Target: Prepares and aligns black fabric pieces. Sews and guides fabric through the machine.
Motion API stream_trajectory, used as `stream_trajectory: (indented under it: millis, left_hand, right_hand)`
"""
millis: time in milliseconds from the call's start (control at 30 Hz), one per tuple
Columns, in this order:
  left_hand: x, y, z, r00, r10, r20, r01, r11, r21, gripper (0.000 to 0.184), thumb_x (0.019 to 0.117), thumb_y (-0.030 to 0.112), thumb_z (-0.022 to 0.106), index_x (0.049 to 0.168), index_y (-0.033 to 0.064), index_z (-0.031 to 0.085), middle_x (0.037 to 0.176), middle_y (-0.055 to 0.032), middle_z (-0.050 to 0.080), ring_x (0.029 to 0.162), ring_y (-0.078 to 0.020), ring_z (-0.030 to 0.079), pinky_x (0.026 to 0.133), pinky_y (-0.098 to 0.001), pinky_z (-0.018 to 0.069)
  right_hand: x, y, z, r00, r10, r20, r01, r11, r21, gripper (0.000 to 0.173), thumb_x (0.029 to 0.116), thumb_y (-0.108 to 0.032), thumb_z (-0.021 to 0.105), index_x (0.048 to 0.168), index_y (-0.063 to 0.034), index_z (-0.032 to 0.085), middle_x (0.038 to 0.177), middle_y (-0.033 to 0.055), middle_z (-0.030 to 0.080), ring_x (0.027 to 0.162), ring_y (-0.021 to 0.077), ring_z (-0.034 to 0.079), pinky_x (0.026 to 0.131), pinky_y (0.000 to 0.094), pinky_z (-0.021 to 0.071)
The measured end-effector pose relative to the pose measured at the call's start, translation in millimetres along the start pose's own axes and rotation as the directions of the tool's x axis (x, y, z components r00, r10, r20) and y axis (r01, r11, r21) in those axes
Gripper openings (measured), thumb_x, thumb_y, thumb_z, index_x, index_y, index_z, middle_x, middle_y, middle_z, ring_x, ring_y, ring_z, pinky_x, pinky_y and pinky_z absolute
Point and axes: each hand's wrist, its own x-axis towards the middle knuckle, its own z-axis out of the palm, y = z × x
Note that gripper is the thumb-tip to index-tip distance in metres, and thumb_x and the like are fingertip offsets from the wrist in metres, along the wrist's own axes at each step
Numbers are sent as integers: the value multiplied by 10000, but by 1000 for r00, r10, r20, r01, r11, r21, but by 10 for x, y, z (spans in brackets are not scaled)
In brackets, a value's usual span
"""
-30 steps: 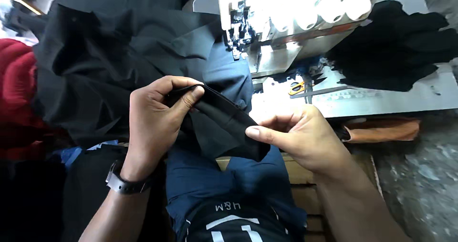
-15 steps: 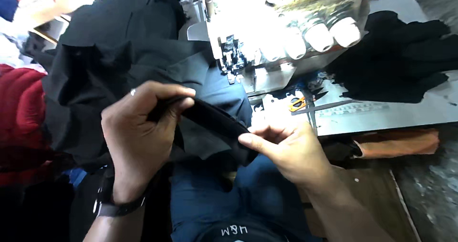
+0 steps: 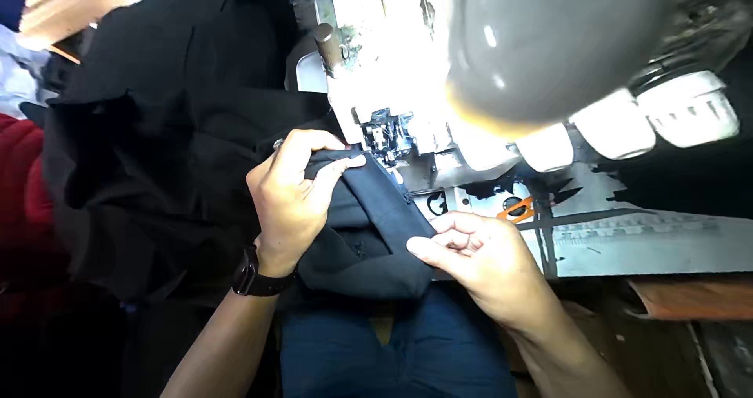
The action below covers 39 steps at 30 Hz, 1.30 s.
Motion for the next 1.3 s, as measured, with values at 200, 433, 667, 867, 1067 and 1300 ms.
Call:
stream_trajectory:
  millis: [200,433,667,867,1067,1300]
  left_hand:
    - [1,9,2,1000,-21,14,20,998,61,188,880,64,789,1027,29,676,973,-16,721,915,-49,685,806,-209,562]
    - [-49,40,-60,998,-38,57,31,994,106,160,886,90,790,1016,43,709,1002,-28,732,953,-64,695,830,-228,569]
    - [184,213,-241,930,-184,318,92,955,283,171,903,227,786,1011,114,716,951,-29,722,879,-134,683,763,-338,536]
    - [12,207,-52,944,-260,203,165,905,392,243,1008,341,636,1140,143,683,1079,-55,634,1038,-242,594,850,-483,439]
    - [287,-131,174,965,-216,147,163,937,309,327,854,253,701,1159,134,695,1168,-61,672,1153,-241,584,911,-548,383]
    - [296,-124,209,959,-235,160,185,944,273,369,869,250,697,1228,167,680,1230,-34,657,1222,-198,555,972,-561,344]
  right_hand:
    - [-4,75,31,997,-66,-48,63,995,-72,154,892,-287,786,839,-157,723,748,-76,649,673,4,592,582,129,478]
    - [-16,45,94,995,-73,65,73,997,5,196,915,-149,726,761,-153,604,722,-72,608,583,-24,495,498,118,377]
    - [-185,-80,168,978,-193,85,209,936,-282,219,888,-232,750,1064,-198,623,856,-104,670,726,-17,641,603,134,546]
    - [-110,-173,110,984,-95,150,140,935,-326,513,921,-298,705,1427,-339,627,861,-144,688,699,-37,601,601,131,509]
    - [51,-218,119,998,-64,-14,59,972,-229,668,877,-267,763,1499,-203,528,689,-123,618,523,-21,535,471,115,455]
    - [-7,-215,169,998,-65,-21,62,991,-120,675,865,-192,777,1485,-251,518,708,-81,652,542,32,591,489,139,501]
